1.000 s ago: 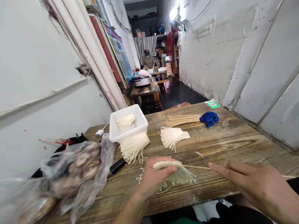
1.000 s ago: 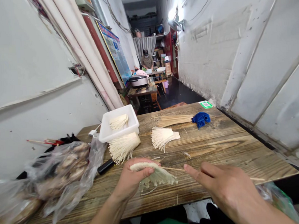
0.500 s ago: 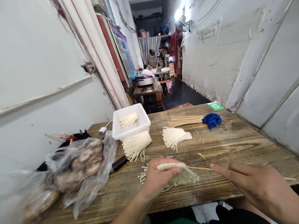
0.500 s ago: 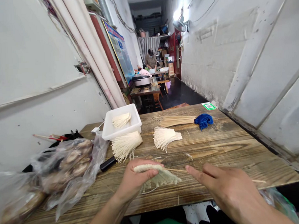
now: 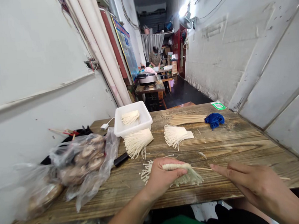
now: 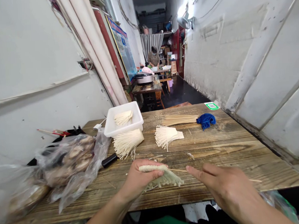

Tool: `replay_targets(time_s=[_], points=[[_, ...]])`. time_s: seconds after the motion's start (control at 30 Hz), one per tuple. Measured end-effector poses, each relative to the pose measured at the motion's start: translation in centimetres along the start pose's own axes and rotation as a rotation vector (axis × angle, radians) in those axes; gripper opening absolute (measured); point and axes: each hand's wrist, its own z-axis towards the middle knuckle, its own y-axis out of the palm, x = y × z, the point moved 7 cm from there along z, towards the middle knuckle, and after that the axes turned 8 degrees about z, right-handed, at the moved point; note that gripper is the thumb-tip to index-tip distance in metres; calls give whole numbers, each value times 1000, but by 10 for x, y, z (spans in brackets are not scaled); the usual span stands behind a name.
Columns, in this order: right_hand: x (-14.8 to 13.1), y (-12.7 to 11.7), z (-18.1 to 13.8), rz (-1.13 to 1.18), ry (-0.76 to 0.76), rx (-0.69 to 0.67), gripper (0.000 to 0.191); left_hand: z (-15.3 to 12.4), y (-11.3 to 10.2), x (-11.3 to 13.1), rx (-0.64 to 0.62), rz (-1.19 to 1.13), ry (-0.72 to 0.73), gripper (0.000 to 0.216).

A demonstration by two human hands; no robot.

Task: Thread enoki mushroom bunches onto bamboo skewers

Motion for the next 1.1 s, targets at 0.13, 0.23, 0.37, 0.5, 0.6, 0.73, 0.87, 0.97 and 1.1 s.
replay_targets(time_s=[0.13,0.23,0.37,0.5,0.6,0.73,0.87,0.97,1.1], points=[[3,1,3,69,2,-22,48,0,1,-2,3,-11,-16,22],[3,0,8,103,-28,-38,46,-1,2,-2,3,-8,-27,23],[3,-1,13,165,-22,-36,44,-1,4,-3,-1,-9,-33,21],[4,1,15,266,4,-67,45,-1,4,-4,0,-17,-33,21],[4,2,18,334,14,-88,45,-2,5,-1,-3,-22,-21,20],[4,4,23,426,24,-123,46,-3,8,1,-31,-55,-22,20],[3,6,26,463,31,-119,44,-3,9,1,-29,-58,-27,22],[7,8,26,470,62,-117,43,-2,10,3,-31,-27,-9,22],[13,8,22,483,111,-124,43,0,9,8,-72,-19,15,39]])
